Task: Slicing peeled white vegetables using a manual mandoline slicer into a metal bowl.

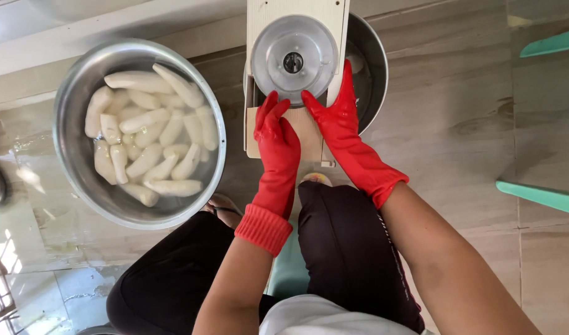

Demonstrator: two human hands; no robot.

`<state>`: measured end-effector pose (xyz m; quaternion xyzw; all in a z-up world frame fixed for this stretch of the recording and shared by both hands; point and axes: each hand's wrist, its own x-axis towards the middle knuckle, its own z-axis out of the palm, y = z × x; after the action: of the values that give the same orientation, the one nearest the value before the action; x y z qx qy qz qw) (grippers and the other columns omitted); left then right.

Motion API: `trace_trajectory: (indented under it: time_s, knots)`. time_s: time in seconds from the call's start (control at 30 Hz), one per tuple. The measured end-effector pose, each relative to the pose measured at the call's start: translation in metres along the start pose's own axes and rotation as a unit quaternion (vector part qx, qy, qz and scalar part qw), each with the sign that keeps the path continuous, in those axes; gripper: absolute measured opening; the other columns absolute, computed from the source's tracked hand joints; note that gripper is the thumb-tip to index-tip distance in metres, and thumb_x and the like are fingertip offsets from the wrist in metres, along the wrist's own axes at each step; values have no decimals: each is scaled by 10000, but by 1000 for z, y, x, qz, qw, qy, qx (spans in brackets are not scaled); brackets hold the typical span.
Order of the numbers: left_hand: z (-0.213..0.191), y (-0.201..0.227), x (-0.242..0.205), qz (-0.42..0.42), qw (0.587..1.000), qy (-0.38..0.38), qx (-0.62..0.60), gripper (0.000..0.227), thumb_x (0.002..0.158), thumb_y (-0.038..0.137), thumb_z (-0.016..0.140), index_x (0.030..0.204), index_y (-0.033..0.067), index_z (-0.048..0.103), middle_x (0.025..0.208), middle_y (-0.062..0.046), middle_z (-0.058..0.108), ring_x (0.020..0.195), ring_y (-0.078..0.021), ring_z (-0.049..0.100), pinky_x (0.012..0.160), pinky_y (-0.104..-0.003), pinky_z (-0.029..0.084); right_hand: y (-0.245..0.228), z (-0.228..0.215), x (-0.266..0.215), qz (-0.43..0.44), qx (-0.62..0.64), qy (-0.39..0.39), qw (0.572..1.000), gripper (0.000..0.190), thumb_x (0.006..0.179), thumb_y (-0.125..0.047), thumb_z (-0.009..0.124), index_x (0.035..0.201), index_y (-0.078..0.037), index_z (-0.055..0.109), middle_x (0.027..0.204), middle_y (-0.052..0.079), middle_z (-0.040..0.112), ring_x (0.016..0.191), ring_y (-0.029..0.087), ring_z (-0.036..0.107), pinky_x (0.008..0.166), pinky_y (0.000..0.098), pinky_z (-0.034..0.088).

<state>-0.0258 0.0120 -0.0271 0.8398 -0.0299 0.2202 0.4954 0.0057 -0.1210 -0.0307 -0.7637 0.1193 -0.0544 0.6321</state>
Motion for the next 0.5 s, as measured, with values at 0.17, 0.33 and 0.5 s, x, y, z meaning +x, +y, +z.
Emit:
trace_trajectory:
  time_s: [0.17,0.33,0.5]
  knots:
    - [38,-26,54,5,998,23,52,472,871,-145,425,1205,75,674,1399,-135,633,1270,-354,617,1047,-487,554,19,4,5,-26,-6,20,999,1017,890,-334,884,1617,-75,221,1678,175,319,1573,294,290,1295,446,256]
    - [57,-38,88,-110,993,17,-27,405,909,-117,495,1213,58,698,1414,-117,632,1339,-304,610,1121,-389,547,15,1,9,-18,-2,12,1000,1042,879,-394,869,1618,-83,204,1674,170,327,1566,315,303,1282,471,277]
    - [23,-16,43,-112,992,-44,49,402,966,-33,455,1311,39,648,1393,-141,651,1310,-338,621,1093,-434,525,14,2,5,-12,8,8,1000,1017,893,-341,868,1622,-89,204,1681,152,317,1571,300,297,1292,451,261]
